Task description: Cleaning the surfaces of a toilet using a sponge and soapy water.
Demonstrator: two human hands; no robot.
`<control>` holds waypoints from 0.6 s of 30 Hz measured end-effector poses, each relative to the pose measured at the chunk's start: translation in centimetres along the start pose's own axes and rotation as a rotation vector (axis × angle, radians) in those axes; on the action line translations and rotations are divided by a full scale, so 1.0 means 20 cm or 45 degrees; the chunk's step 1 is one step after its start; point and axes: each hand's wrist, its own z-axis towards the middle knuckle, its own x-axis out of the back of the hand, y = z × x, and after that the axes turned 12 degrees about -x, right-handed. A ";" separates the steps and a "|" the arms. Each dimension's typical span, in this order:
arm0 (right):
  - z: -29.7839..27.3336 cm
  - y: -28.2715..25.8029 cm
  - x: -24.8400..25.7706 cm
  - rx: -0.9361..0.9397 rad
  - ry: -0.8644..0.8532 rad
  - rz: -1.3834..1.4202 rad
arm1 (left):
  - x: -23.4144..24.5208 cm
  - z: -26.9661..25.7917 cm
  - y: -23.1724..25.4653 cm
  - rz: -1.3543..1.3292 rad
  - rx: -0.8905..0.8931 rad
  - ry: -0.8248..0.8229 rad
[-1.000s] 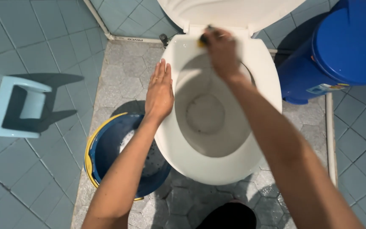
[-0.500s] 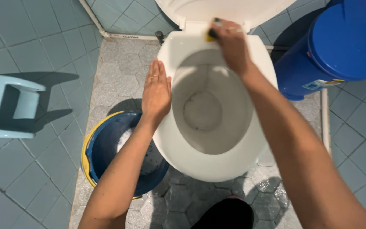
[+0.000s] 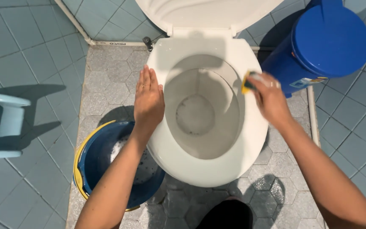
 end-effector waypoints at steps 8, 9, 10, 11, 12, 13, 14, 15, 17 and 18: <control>0.70 -0.16 -0.39 0.117 0.138 -0.137 | 0.02 0.03 0.01 -0.025 0.053 -0.019; 0.72 -0.22 -0.41 0.190 0.124 -0.058 | 0.01 0.03 0.01 -0.029 0.046 0.007; 0.75 -0.28 -0.42 0.262 0.110 0.021 | 0.01 0.02 0.01 -0.034 0.038 0.034; 0.76 -0.25 -0.39 0.260 0.104 0.021 | 0.01 0.02 0.00 -0.038 0.042 0.030; 0.78 -0.21 -0.36 0.290 0.024 0.029 | 0.01 0.01 0.00 -0.021 0.017 0.042; 0.80 -0.17 -0.32 0.324 -0.053 0.029 | 0.01 0.02 0.00 -0.009 -0.008 0.063; 0.74 -0.11 -0.26 0.325 -0.056 0.020 | 0.00 0.03 0.00 -0.016 -0.005 0.067; 0.67 -0.06 -0.22 0.306 -0.071 -0.008 | 0.00 0.03 -0.01 -0.045 0.021 0.042; 0.46 0.02 -0.13 0.283 -0.085 -0.038 | 0.00 0.03 -0.01 -0.076 0.044 0.015; 0.32 0.04 -0.08 0.260 -0.101 -0.040 | -0.01 0.03 -0.02 -0.090 0.058 0.022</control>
